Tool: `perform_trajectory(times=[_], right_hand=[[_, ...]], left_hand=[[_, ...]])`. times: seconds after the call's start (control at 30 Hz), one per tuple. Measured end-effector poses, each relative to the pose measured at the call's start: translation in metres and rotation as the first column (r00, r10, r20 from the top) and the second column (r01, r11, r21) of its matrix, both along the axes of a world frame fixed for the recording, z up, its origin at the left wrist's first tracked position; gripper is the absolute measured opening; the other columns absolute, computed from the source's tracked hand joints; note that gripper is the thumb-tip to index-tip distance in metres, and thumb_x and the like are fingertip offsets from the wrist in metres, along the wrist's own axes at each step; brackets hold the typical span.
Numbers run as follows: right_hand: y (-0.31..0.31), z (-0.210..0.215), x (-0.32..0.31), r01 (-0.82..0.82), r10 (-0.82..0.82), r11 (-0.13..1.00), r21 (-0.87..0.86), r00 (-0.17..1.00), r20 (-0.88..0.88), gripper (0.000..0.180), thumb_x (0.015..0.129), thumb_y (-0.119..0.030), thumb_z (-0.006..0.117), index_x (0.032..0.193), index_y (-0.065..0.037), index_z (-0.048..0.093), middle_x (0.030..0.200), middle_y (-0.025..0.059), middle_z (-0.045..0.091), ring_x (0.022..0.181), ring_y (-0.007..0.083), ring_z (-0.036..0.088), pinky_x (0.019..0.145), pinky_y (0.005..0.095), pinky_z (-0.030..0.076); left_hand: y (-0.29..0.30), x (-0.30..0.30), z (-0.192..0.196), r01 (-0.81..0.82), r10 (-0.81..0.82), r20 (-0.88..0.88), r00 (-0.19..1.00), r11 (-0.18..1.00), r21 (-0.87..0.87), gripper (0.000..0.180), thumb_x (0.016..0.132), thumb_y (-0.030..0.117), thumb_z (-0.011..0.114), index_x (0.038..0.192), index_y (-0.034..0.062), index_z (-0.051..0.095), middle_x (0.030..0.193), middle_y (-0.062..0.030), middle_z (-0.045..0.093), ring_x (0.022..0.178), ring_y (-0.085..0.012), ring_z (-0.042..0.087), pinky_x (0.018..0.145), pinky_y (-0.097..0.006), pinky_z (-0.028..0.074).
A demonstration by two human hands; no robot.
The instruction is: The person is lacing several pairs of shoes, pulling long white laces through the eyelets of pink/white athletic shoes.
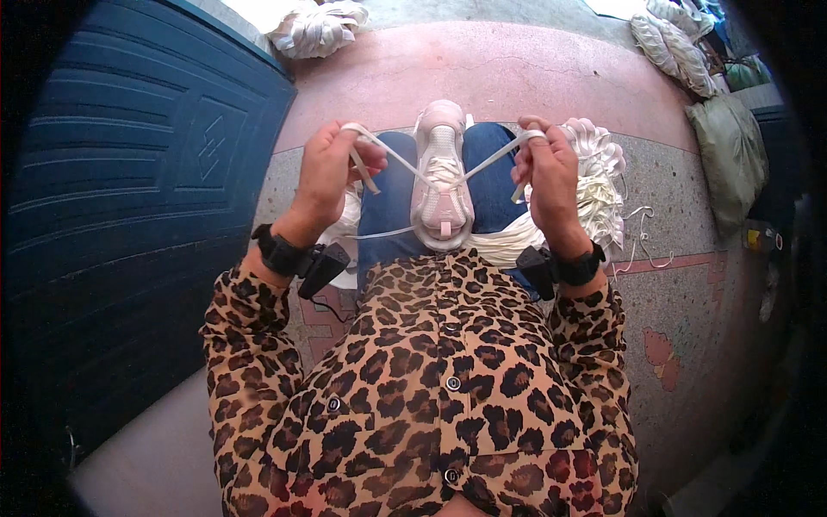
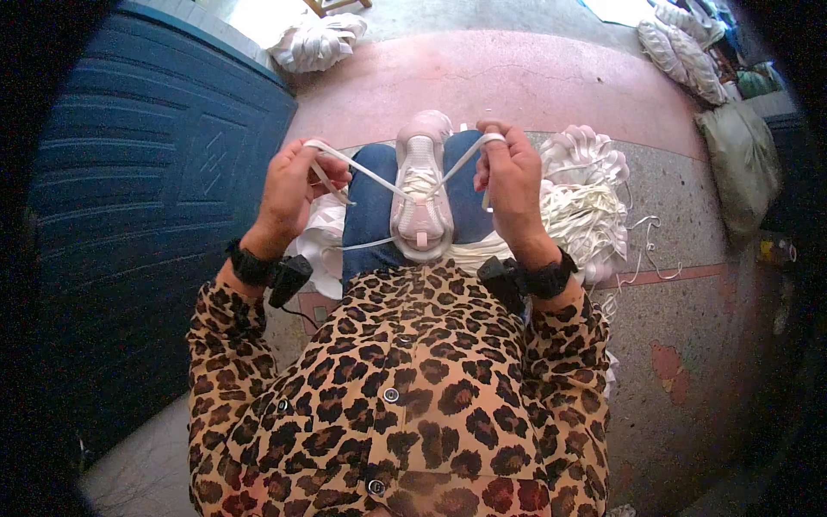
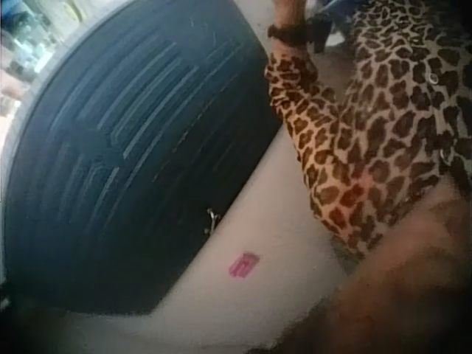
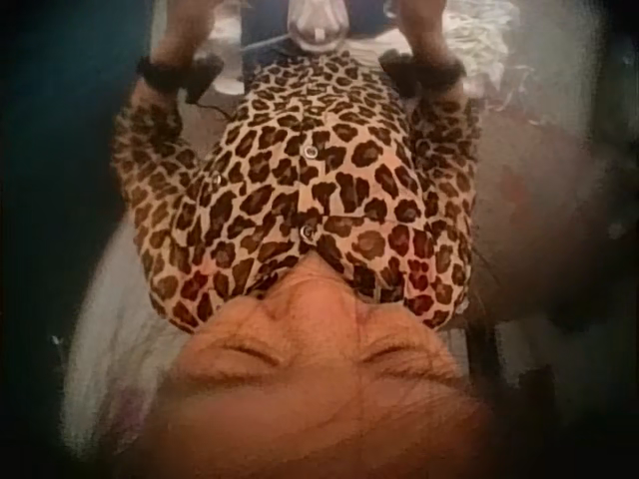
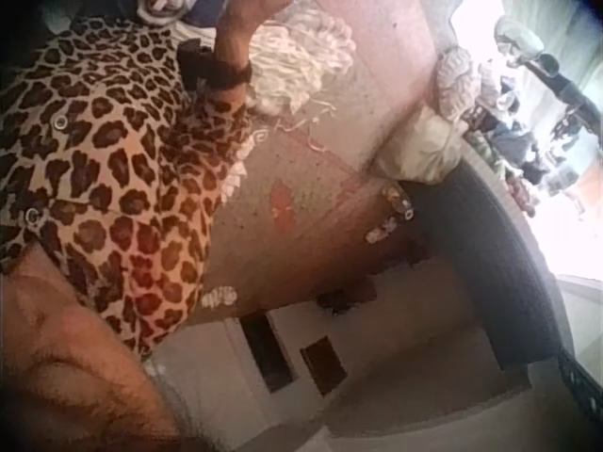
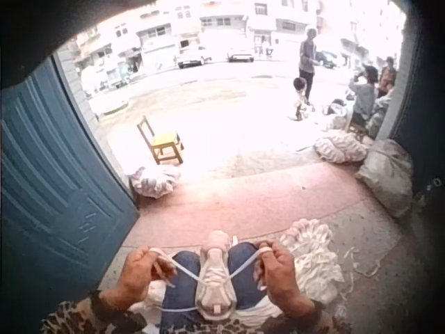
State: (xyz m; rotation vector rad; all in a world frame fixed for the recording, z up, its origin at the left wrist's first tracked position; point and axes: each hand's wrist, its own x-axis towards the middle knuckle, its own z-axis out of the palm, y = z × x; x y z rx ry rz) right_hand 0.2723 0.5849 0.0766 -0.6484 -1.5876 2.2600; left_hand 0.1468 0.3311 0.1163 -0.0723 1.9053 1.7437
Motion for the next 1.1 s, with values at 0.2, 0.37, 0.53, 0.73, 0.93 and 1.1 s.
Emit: perform_trajectory(times=[0.2, 0.37, 0.53, 0.73, 0.93, 1.1], right_hand=[[0.02, -0.03, 0.008, 0.118, -0.123, 0.962, -0.246, 0.992, -0.005, 0.024, 0.106, -0.012, 0.047, 0.121, 0.003, 0.057, 0.079, 0.0027, 0.052, 0.066, 0.0117, 0.054, 0.058, 0.0279, 0.051], [0.042, -0.196, 0.046, -0.15, -0.195, 0.533, 0.833, 0.936, 0.293, 0.028, 0.102, -0.023, 0.056, 0.117, 0.002, 0.06, 0.101, 0.018, 0.066, 0.089, 0.0312, 0.062, 0.082, 0.0435, 0.051], [0.007, -0.142, 0.068, -0.118, -0.024, 0.146, 0.982, 0.992, 0.122, 0.022, 0.094, -0.017, 0.061, 0.111, -0.005, 0.065, 0.106, 0.0136, 0.063, 0.103, 0.0311, 0.058, 0.089, 0.0437, 0.046], [-0.01, -0.113, 0.062, -0.227, 0.398, -0.196, 0.954, 0.871, 0.289, 0.012, 0.082, -0.012, 0.06, 0.094, -0.013, 0.065, 0.09, 0.0051, 0.059, 0.09, 0.0258, 0.058, 0.08, 0.0382, 0.044], [-0.007, -0.118, 0.058, -0.359, 0.335, 0.155, 0.92, 0.896, 0.293, 0.009, 0.09, -0.009, 0.064, 0.097, -0.007, 0.07, 0.087, 0.0102, 0.062, 0.086, 0.0307, 0.06, 0.077, 0.0417, 0.047], [-0.016, -0.121, 0.046, -0.41, 0.265, 0.302, 0.86, 0.903, 0.338, 0.009, 0.095, -0.01, 0.061, 0.097, -0.004, 0.068, 0.09, 0.0166, 0.064, 0.088, 0.0381, 0.063, 0.077, 0.0471, 0.051]], left_hand=[[-0.028, -0.005, -0.044, -0.117, 0.056, 0.222, 0.973, 0.954, 0.275, 0.022, 0.108, 0.024, 0.046, 0.113, 0.004, 0.054, 0.111, -0.0177, 0.067, 0.101, -0.0277, 0.069, 0.086, -0.047, 0.058], [-0.064, 0.007, -0.201, -0.091, -0.187, -0.429, 0.884, 0.832, -0.548, 0.035, 0.094, 0.009, 0.058, 0.127, -0.0002, 0.051, 0.119, -0.0179, 0.063, 0.12, -0.0343, 0.058, 0.099, -0.046, 0.05], [-0.038, 0.03, -0.152, 0.004, -0.601, -0.714, 0.36, 0.766, -0.643, 0.031, 0.086, 0.002, 0.062, 0.117, 0.0011, 0.065, 0.11, -0.017, 0.062, 0.105, -0.0357, 0.055, 0.098, -0.044, 0.045], [0.009, 0.045, -0.132, 0.271, -0.674, -0.689, 0.266, 0.738, -0.618, 0.014, 0.084, 0.01, 0.071, 0.096, 0.0037, 0.071, 0.095, -0.0124, 0.067, 0.097, -0.0339, 0.058, 0.087, -0.043, 0.05], [0.012, 0.04, -0.144, 0.258, -0.684, -0.658, 0.315, 0.729, -0.634, 0.01, 0.086, 0.009, 0.072, 0.093, 0.0016, 0.069, 0.089, -0.0124, 0.068, 0.089, -0.0302, 0.062, 0.081, -0.04, 0.05], [-0.002, -0.002, -0.094, 0.352, -0.348, 0.052, 0.936, 0.929, -0.111, 0.016, 0.1, 0.02, 0.065, 0.1, 0.0046, 0.07, 0.087, -0.0041, 0.071, 0.075, -0.0118, 0.068, 0.064, -0.028, 0.055]])
